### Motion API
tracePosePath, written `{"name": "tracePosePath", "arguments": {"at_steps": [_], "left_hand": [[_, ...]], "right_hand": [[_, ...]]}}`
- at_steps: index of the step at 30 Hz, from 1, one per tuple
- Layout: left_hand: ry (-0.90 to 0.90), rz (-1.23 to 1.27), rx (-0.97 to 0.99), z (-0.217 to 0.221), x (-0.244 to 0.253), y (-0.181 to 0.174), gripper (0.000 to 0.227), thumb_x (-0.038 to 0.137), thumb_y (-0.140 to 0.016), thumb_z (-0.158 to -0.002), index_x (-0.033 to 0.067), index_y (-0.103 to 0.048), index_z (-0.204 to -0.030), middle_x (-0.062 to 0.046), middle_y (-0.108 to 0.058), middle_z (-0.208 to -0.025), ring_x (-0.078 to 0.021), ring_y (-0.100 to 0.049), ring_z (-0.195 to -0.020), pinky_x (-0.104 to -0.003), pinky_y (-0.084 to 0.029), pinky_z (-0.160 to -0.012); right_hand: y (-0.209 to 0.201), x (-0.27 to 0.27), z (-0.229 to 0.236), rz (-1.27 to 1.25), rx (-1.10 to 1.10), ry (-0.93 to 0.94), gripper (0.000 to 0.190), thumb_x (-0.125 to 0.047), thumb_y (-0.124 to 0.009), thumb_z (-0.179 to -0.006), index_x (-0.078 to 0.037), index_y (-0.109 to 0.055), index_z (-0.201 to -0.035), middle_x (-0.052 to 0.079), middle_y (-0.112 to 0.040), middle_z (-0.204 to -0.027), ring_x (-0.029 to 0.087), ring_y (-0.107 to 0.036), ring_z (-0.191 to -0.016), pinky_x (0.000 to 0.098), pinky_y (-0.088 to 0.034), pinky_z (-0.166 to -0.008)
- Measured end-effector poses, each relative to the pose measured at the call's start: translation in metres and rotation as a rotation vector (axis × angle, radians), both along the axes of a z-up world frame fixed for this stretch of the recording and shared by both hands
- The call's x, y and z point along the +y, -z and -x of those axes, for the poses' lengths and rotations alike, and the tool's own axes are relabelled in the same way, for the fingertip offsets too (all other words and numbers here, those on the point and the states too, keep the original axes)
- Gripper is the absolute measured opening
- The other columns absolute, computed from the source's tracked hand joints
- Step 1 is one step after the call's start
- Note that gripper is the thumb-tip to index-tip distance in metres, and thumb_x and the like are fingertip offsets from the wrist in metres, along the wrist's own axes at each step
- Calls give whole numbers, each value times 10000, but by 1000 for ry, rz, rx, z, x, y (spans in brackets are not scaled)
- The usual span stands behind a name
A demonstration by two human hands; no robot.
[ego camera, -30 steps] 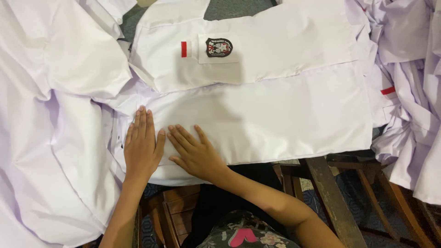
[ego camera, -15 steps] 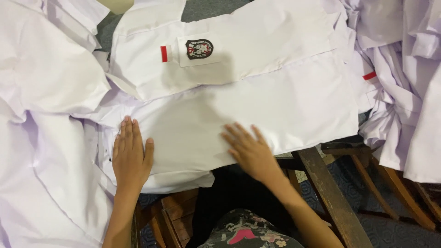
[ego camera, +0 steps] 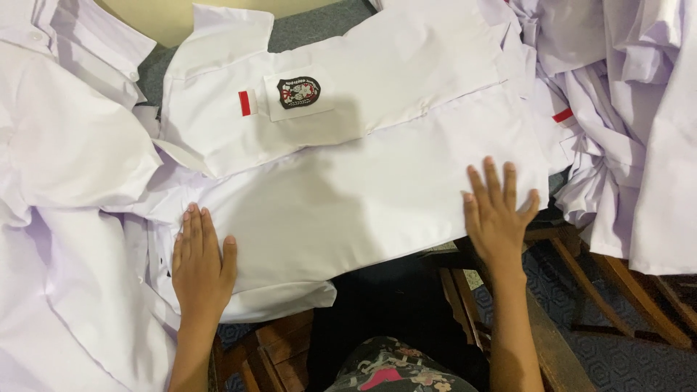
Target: Folding a white collared shirt on a work surface in a factory setting.
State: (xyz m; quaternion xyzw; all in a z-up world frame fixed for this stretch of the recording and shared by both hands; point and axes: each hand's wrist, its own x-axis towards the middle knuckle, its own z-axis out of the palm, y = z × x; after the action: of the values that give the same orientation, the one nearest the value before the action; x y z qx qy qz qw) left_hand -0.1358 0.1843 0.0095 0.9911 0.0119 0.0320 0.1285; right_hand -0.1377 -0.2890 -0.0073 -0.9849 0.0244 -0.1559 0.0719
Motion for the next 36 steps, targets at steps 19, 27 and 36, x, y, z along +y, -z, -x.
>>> {"name": "tracePosePath", "arguments": {"at_steps": [19,27,36], "left_hand": [[18,38,-100,-1,-3,-1,656,378,-290,-1056,12,-255,-1600,-142,-207,-1695,-268,-178,-1561,-443,-143,-1244],[12,58,-94,0,-4,-3,661,381,-295,-1052,12,-256,-1599,-145,-201,-1696,-277,-174,-1561,-448,-134,-1243],[28,19,-155,0,-1,4,644,328,-355,-1044,-11,-299,-1588,-159,-235,-1691,-285,-222,-1552,-462,-181,-1237]], "right_hand": [[-7,-60,-5,31,-245,429,521,-323,-386,-1194,-120,-427,-1672,162,-73,-1677,373,-36,-1508,741,-211,-1089],[-19,-42,-4,-125,-197,360,744,-629,-145,-1123,-221,-621,-1524,195,-134,-1683,351,27,-1514,826,-8,-1067],[-15,-43,-7,-76,-227,304,554,-502,-317,-1145,-209,-568,-1543,221,-227,-1615,367,-78,-1485,793,-90,-1048]]}}
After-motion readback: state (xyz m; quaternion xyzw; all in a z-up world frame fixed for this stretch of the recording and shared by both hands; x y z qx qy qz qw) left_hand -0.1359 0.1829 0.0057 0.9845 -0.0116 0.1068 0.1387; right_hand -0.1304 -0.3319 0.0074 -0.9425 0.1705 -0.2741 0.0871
